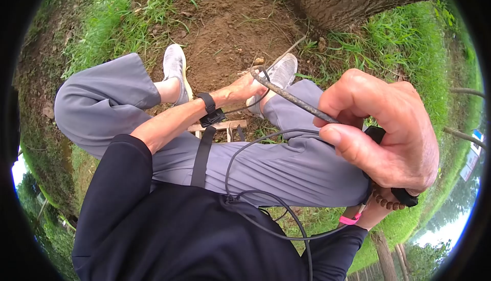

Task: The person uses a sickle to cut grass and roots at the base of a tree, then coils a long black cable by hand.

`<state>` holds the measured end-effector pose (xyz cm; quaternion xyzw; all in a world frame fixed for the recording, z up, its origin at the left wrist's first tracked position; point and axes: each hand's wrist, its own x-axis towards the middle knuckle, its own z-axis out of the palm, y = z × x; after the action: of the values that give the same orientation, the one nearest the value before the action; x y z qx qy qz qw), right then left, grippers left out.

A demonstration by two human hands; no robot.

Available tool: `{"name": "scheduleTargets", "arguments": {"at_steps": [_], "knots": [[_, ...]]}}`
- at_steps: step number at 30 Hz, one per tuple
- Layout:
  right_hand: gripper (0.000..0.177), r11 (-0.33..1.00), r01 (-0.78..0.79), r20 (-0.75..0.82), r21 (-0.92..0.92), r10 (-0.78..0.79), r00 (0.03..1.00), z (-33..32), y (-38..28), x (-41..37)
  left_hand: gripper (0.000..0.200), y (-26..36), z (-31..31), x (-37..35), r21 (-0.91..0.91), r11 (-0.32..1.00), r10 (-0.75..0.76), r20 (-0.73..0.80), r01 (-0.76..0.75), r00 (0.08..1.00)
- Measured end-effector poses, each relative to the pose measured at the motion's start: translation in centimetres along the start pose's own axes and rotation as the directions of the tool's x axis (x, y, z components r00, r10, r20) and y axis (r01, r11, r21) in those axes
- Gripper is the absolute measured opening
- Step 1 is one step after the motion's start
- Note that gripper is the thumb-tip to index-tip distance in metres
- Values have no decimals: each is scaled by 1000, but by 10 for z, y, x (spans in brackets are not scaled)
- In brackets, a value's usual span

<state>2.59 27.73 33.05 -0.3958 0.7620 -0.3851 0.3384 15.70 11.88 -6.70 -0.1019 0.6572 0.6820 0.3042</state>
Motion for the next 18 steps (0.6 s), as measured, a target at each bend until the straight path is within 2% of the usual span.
{"name": "scheduleTargets", "arguments": {"at_steps": [4, 6, 7, 8, 12, 13, 14, 16, 18], "knots": [[25, 1000, -5, 29, -11, 5, 1000, 0, -3, 3, 37, 3, -1, -2, 73, 997, -6, 53, 2, 999], [24, 1000, 4, 46, -18, -3, 999, 0, -5, 5, 35, 7, 12, 1, 71, 997, 28, 0, -28, 1000], [22, 1000, 5, 65, -8, -5, 998, 1, -6, 7, 32, 49, 14, -22, 68, 998, -13, 26, 11, 1000], [19, 1000, 9, 82, -1, -9, 997, 0, -7, 8, 19, 50, 21, -29, -71, 996, 55, -82, -61, 995], [11, 999, 1, 182, -41, 7, 983, -4, -13, 12, 21, 70, 7, -36, -256, 965, -54, -2, 51, 999], [10, 998, -33, 172, -57, 43, 984, -3, -15, 12, 22, 80, 2, -43, -194, 980, -54, -41, 45, 998], [15, 996, -19, 196, -85, 36, 980, -3, -13, 13, 22, 78, 2, -41, -262, 964, -65, -67, 45, 996], [15, 997, -23, 219, -75, 39, 975, -2, -14, 14, 24, 87, -8, -46, -187, 982, -39, -127, 14, 991], [16, 996, -2, 228, -93, 23, 973, -1, -14, 15, 24, 88, -17, -42, -219, 975, -77, -146, 43, 986]]}}
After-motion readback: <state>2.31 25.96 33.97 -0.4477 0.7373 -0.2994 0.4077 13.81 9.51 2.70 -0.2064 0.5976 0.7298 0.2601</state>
